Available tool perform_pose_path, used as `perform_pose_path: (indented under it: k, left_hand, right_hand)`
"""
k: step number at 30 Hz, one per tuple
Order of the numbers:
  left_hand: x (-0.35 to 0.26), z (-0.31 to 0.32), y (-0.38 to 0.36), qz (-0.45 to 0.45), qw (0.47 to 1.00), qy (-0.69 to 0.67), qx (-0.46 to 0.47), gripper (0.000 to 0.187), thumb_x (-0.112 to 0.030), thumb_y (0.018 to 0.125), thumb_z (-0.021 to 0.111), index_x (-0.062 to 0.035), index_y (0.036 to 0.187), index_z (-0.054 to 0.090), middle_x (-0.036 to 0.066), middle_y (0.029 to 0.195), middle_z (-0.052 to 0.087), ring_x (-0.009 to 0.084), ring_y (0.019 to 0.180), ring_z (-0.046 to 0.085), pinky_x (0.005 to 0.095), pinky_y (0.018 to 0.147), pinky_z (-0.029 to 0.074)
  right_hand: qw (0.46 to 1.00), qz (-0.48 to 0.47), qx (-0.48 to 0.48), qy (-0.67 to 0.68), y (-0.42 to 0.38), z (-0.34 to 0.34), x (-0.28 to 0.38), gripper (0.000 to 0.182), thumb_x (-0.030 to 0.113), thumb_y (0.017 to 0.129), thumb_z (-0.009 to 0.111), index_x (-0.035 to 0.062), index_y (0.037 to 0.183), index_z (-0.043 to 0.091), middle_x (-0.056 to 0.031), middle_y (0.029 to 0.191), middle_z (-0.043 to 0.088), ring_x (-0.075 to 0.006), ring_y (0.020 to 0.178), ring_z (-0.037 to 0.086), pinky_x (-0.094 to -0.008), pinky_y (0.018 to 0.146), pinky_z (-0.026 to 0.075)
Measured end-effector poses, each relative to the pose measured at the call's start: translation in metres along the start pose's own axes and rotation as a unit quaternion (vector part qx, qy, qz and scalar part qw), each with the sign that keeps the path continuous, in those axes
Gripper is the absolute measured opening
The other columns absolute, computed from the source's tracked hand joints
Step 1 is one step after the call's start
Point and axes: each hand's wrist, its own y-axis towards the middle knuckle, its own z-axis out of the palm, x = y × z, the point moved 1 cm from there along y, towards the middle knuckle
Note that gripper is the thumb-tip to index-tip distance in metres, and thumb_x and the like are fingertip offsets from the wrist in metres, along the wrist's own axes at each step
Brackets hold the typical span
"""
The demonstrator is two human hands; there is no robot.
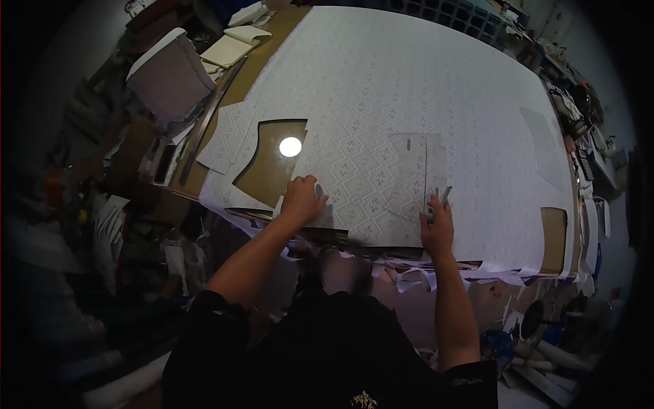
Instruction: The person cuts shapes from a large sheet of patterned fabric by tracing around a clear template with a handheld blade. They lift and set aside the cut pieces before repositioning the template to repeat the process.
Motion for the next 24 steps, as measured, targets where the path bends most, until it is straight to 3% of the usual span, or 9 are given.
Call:
perform_pose_path:
  k: [4, 7, 8, 10, 11, 13, 17, 21, 24]
  left_hand:
    - [-0.021, -0.001, 0.012, -0.088, 0.992, 0.077, 0.05, 0.061, -0.037, 0.088, 0.082, 0.0039, 0.127, 0.061, 0.031, 0.126, 0.063, 0.0478, 0.122, 0.06, 0.0521, 0.104, 0.052]
    - [-0.025, -0.001, 0.025, -0.152, 0.98, 0.131, 0.022, 0.066, -0.046, 0.088, 0.081, 0.0051, 0.126, 0.064, 0.031, 0.125, 0.066, 0.0467, 0.12, 0.063, 0.0501, 0.103, 0.053]
    - [-0.021, -0.005, 0.035, -0.151, 0.979, 0.135, 0.011, 0.066, -0.046, 0.088, 0.081, 0.0051, 0.126, 0.064, 0.031, 0.125, 0.066, 0.0467, 0.12, 0.063, 0.0501, 0.103, 0.053]
    - [-0.018, -0.011, 0.054, -0.204, 0.974, 0.047, 0.09, 0.068, -0.053, 0.088, 0.08, 0.0047, 0.122, 0.069, 0.028, 0.127, 0.07, 0.0425, 0.118, 0.068, 0.0486, 0.101, 0.054]
    - [-0.02, -0.012, 0.059, -0.203, 0.974, 0.041, 0.09, 0.068, -0.053, 0.088, 0.08, 0.0047, 0.122, 0.069, 0.028, 0.127, 0.07, 0.0425, 0.118, 0.068, 0.0486, 0.101, 0.054]
    - [-0.02, -0.009, 0.067, -0.133, 0.991, 0.013, 0.003, 0.064, -0.052, 0.088, 0.08, 0.0036, 0.117, 0.073, 0.024, 0.125, 0.073, 0.0383, 0.115, 0.071, 0.0468, 0.099, 0.055]
    - [-0.028, -0.042, 0.082, -0.069, 0.996, -0.048, -0.001, 0.051, -0.042, 0.091, 0.079, 0.0021, 0.116, 0.075, 0.025, 0.117, 0.074, 0.039, 0.112, 0.072, 0.0451, 0.095, 0.056]
    - [0.028, -0.063, 0.092, -0.074, 0.991, -0.11, 0.011, 0.047, -0.038, 0.091, 0.078, 0.0016, 0.115, 0.074, 0.024, 0.113, 0.075, 0.0394, 0.111, 0.072, 0.0456, 0.095, 0.055]
    - [0.096, -0.065, 0.077, -0.12, 0.991, 0.017, 0.062, 0.053, -0.04, 0.091, 0.079, 0.0005, 0.124, 0.073, 0.024, 0.12, 0.074, 0.0395, 0.113, 0.072, 0.0456, 0.098, 0.055]
  right_hand:
    - [0.996, -0.075, -0.035, -0.026, -0.005, -0.003, -0.002, 0.036, 0.011, 0.092, 0.074, 0.0071, 0.125, 0.06, -0.0194, 0.146, 0.063, -0.0535, 0.139, 0.047, -0.0558, 0.118, 0.039]
    - [0.994, -0.086, -0.045, -0.052, -0.007, 0.0, -0.002, 0.036, 0.011, 0.092, 0.074, 0.0071, 0.125, 0.06, -0.0198, 0.147, 0.062, -0.0538, 0.141, 0.045, -0.0564, 0.12, 0.036]
    - [0.994, -0.087, -0.046, -0.053, -0.008, 0.0, -0.003, 0.036, 0.011, 0.092, 0.074, 0.0071, 0.125, 0.06, -0.0204, 0.147, 0.062, -0.0535, 0.142, 0.045, -0.0569, 0.12, 0.035]
    - [0.993, -0.09, -0.047, -0.06, -0.004, 0.0, -0.006, 0.037, 0.011, 0.091, 0.074, 0.0071, 0.125, 0.06, -0.021, 0.147, 0.062, -0.0532, 0.142, 0.045, -0.0574, 0.121, 0.034]
    - [0.993, -0.089, -0.05, -0.065, -0.004, 0.002, -0.006, 0.037, 0.011, 0.091, 0.074, 0.0069, 0.125, 0.06, -0.0219, 0.147, 0.062, -0.0529, 0.142, 0.045, -0.0568, 0.12, 0.035]
    - [0.993, -0.081, -0.038, -0.08, -0.01, 0.001, -0.009, 0.038, 0.011, 0.091, 0.074, 0.0067, 0.126, 0.06, -0.0228, 0.146, 0.062, -0.0526, 0.141, 0.046, -0.0562, 0.119, 0.037]
    - [0.993, -0.079, -0.062, -0.062, -0.011, -0.002, -0.007, 0.039, 0.011, 0.091, 0.075, 0.006, 0.126, 0.061, -0.024, 0.145, 0.062, -0.0526, 0.138, 0.049, -0.0543, 0.115, 0.042]
    - [0.993, -0.051, -0.078, -0.066, -0.008, -0.004, 0.0, 0.039, 0.01, 0.091, 0.074, 0.0054, 0.128, 0.061, -0.0253, 0.144, 0.063, -0.052, 0.135, 0.052, -0.0542, 0.114, 0.043]
    - [0.988, -0.039, -0.092, -0.118, -0.009, 0.0, -0.007, 0.038, 0.009, 0.092, 0.072, 0.0043, 0.129, 0.061, -0.0257, 0.144, 0.062, -0.0504, 0.135, 0.053, -0.0537, 0.113, 0.044]
